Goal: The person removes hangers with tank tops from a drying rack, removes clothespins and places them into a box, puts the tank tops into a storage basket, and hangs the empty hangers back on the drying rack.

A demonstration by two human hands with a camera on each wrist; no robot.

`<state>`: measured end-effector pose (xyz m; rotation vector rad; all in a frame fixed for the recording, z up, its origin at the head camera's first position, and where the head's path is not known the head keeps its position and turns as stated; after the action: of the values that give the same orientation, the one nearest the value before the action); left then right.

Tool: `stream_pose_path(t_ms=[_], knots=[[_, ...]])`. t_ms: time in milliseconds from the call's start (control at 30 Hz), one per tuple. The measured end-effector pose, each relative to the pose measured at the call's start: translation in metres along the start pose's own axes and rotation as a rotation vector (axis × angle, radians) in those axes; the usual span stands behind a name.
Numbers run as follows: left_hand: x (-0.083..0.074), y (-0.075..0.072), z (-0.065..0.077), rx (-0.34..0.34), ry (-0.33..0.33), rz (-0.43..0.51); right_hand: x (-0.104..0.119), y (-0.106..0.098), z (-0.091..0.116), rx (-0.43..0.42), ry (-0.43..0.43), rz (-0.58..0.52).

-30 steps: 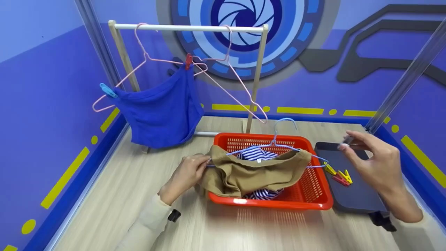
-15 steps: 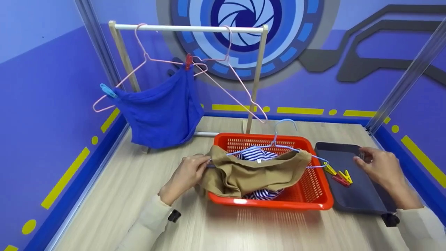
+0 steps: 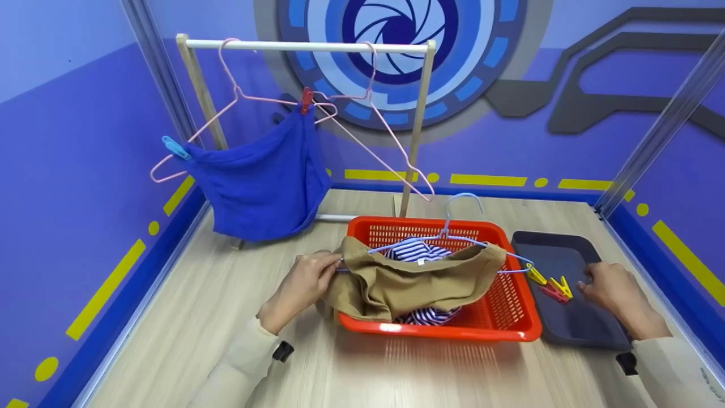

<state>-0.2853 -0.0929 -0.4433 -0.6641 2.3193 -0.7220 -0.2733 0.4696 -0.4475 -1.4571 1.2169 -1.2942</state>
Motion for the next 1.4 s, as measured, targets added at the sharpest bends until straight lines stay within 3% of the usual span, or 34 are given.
stream_pose_path(t_ms=[300, 400, 800, 1000, 1233, 1400], knots=[[-0.001, 0.0, -0.001, -0.007, 0.011, -0.016, -0.002, 0.001, 0.001, 0.046, 0.022, -0.018], [-0.001, 0.0, -0.001, -0.002, 0.007, -0.019, 0.007, -0.006, 0.002, 0.009, 0.0, -0.026], [-0.003, 0.001, -0.001, 0.001, 0.007, -0.025, 0.094, -0.061, 0.021, -0.314, -0.191, -0.106], [-0.004, 0.002, -0.001, 0.005, 0.011, -0.037, 0.133, -0.073, 0.028, -0.393, -0.311, -0.154], [-0.004, -0.001, -0.003, 0.02, -0.012, -0.026, 0.168, -0.065, 0.022, -0.404, -0.447, -0.17], [-0.004, -0.001, -0.003, 0.025, -0.018, -0.045, 0.183, -0.045, 0.012, -0.298, -0.449, -0.163]])
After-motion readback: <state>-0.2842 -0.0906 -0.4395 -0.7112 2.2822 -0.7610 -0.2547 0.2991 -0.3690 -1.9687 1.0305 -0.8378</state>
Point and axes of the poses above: each hand's wrist, its own z-axis away from the middle knuckle, its own y-axis out of the palm, x = y × z, the point moved 4 cm from there along -z, towards the middle knuckle, and after that the axes turned 7 degrees about -x, right-handed, at the moved point
